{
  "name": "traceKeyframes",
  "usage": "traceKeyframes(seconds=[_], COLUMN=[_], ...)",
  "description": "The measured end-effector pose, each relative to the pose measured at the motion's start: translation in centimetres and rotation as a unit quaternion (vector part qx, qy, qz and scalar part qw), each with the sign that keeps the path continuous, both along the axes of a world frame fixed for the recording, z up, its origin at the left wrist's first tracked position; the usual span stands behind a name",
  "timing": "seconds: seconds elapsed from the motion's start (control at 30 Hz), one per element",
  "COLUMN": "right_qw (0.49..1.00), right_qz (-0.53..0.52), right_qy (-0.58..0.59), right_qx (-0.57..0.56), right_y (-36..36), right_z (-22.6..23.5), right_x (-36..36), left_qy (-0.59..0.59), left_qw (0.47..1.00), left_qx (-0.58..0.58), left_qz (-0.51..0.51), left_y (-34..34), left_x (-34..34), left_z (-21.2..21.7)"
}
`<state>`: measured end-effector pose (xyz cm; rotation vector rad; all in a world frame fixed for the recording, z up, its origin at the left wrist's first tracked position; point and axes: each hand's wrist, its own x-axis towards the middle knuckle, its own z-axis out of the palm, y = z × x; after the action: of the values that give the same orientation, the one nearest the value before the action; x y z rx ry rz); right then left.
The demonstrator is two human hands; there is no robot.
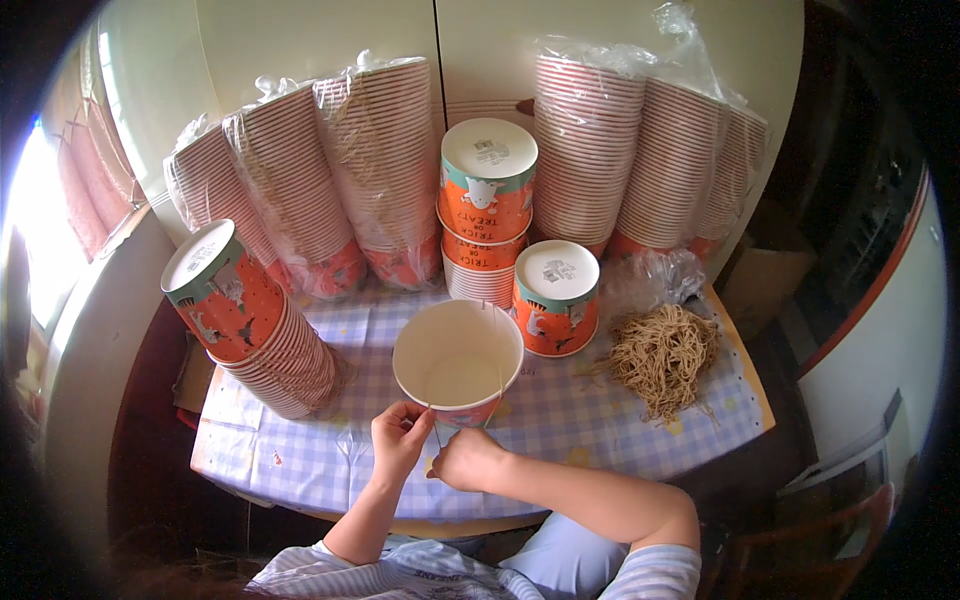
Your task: Packing decorative filler and securing items within paper buckets using wire ties.
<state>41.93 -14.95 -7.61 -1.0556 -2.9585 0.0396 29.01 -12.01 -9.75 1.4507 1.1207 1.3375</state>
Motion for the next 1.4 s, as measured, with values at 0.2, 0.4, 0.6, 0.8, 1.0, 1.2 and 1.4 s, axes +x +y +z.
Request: traceKeyframes(seconds=[0.2,0.4,0.6,0.8,1.0,1.2,1.4], right_qw=[0.999,0.993,0.997,0.998,0.989,0.946,0.927], right_qz=[-0.001,-0.011,-0.002,0.035,0.080,0.051,0.037], right_qy=[-0.023,-0.084,-0.020,-0.004,0.120,0.242,0.278], right_qx=[-0.024,-0.078,-0.078,-0.048,0.039,0.210,0.250], right_y=[-0.1,-0.3,-0.6,-1.0,-0.8,0.0,1.3], right_z=[1.0,2.3,2.1,3.6,5.3,10.0,13.2], right_x=[-0.3,-0.7,-0.4,-0.6,0.4,1.6,0.7], left_qy=[0.020,0.013,0.240,0.413,0.385,0.229,0.002], left_qw=[1.000,1.000,0.945,0.832,0.828,0.906,0.956], left_qx=[0.007,0.003,0.221,0.367,0.392,0.310,0.226], left_qz=[0.011,0.002,0.033,-0.046,-0.115,-0.176,-0.188], left_y=[0.0,0.3,0.7,3.3,4.2,5.2,4.9], left_x=[-0.2,-0.6,-3.1,-5.5,-7.9,-12.5,-15.5], left_z=[0.7,1.1,2.8,5.2,7.4,11.4,17.8])
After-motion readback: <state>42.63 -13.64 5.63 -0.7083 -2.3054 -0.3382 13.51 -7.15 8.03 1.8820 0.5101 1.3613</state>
